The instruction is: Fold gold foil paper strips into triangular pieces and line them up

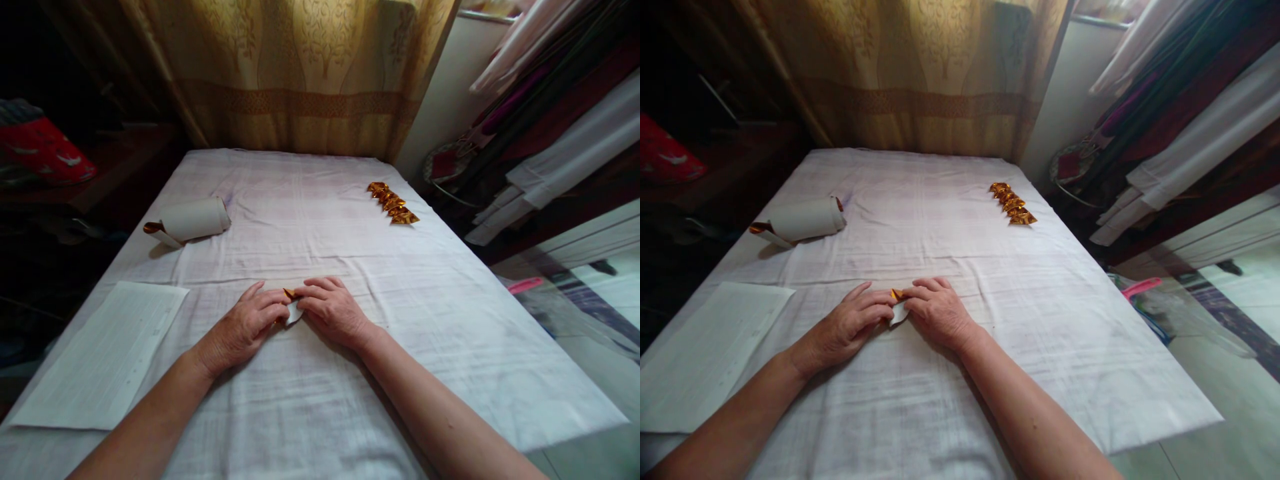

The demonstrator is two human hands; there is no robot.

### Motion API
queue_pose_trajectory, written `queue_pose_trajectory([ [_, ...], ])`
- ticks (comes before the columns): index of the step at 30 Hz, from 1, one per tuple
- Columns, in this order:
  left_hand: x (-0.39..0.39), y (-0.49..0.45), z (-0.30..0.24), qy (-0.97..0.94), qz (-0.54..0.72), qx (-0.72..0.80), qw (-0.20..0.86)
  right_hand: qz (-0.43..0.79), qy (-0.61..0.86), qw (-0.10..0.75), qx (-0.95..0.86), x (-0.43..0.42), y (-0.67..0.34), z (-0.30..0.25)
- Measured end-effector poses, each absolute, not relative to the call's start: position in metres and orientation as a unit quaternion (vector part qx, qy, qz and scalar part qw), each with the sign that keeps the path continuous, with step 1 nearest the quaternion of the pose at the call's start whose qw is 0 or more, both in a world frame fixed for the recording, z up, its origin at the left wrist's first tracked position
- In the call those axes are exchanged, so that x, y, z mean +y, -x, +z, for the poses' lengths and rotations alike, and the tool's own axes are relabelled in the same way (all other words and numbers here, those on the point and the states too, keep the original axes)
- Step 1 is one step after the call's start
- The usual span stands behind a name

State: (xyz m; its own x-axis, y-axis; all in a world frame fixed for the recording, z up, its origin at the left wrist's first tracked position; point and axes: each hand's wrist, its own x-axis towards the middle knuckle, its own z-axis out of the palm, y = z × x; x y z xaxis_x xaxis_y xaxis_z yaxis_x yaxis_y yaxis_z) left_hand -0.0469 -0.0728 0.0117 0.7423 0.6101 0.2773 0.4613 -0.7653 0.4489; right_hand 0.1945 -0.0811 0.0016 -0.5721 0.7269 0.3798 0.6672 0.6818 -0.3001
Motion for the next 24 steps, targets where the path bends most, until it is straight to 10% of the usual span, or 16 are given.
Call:
queue_pose_trajectory([
  [24, -0.106, 0.042, 0.002, -0.922, 0.228, 0.314, 0.013, 0.146, 0.363, 0.257, -0.883, -0.08, -0.207, -0.002],
])
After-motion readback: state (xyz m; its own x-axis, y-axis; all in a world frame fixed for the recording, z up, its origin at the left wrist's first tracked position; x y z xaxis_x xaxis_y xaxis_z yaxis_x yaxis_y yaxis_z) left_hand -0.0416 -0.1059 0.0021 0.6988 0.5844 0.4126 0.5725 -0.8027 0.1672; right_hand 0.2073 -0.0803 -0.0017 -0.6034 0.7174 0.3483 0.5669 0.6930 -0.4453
